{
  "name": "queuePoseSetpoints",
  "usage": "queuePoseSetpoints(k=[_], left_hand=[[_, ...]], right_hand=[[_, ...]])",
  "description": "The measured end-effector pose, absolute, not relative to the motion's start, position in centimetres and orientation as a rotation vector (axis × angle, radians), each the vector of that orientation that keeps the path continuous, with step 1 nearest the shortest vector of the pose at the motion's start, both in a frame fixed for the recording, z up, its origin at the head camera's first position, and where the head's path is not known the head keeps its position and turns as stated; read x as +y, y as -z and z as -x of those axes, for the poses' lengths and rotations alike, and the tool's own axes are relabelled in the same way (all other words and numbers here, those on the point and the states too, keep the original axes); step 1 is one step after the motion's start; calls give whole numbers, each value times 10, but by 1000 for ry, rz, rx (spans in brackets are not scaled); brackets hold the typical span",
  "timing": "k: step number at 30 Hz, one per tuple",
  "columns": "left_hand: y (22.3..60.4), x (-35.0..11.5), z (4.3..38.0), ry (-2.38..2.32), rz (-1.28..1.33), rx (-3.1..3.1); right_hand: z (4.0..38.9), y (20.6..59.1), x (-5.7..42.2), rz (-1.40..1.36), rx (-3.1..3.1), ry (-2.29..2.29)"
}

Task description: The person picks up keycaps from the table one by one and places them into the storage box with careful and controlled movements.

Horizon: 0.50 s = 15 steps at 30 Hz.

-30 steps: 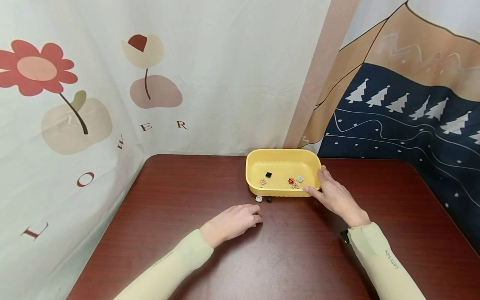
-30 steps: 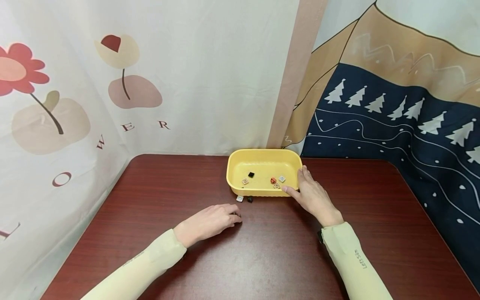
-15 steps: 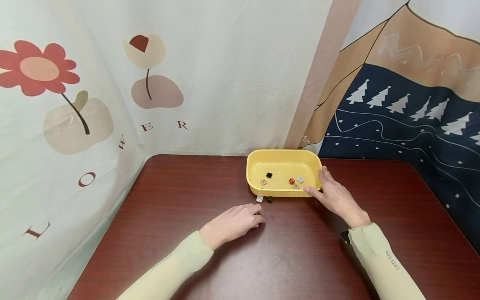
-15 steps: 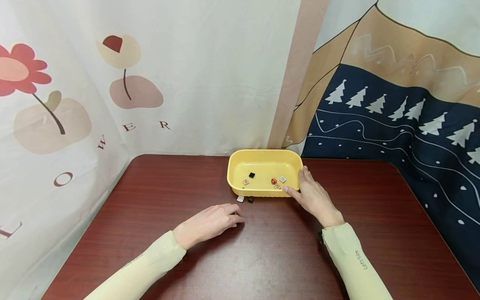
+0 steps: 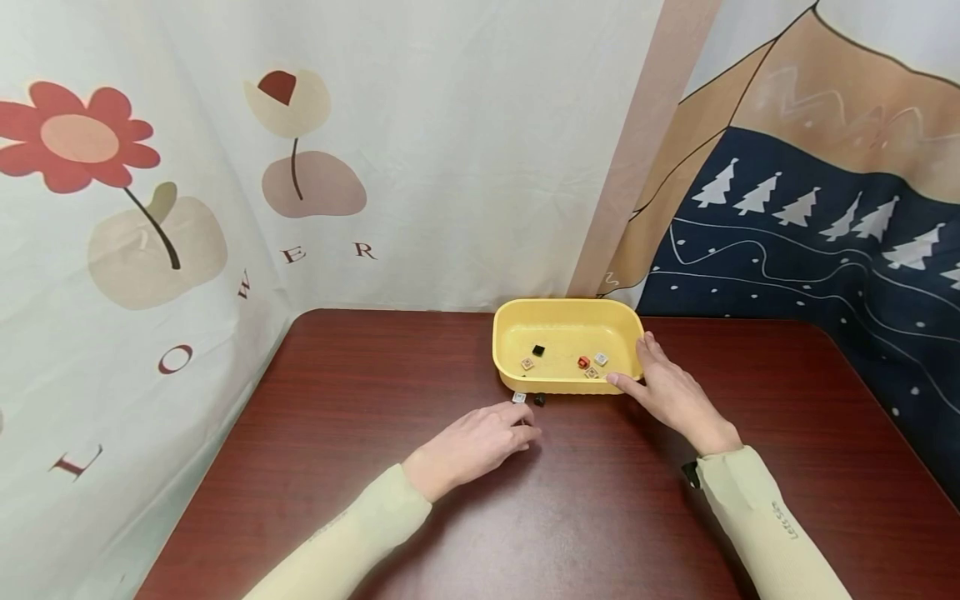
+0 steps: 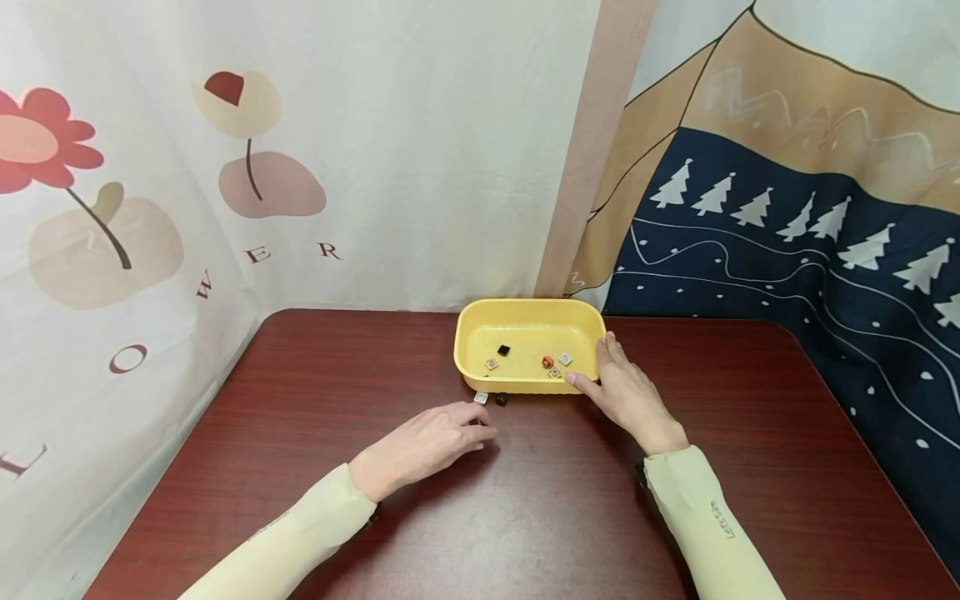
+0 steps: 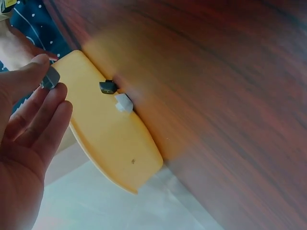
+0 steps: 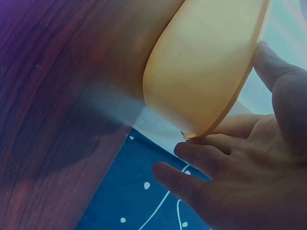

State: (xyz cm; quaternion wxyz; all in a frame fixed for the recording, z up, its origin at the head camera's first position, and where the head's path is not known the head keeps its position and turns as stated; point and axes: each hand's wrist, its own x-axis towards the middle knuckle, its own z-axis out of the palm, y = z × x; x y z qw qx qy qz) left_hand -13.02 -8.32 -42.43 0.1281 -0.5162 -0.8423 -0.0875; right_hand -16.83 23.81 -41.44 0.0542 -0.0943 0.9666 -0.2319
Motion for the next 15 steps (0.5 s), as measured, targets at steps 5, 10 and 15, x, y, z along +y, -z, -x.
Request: queuePoseSetpoints(k=[5,10,15], left_hand=[[421,-77,132,325,1470,-2396],[416,-69,138,428,1434,-2301],[409,-60,145,470,1392,-2283]], right_hand=[[169,415,238,283,2936,705],[169,415,238,282,2941,705],[169,415,239,280,2940,714]])
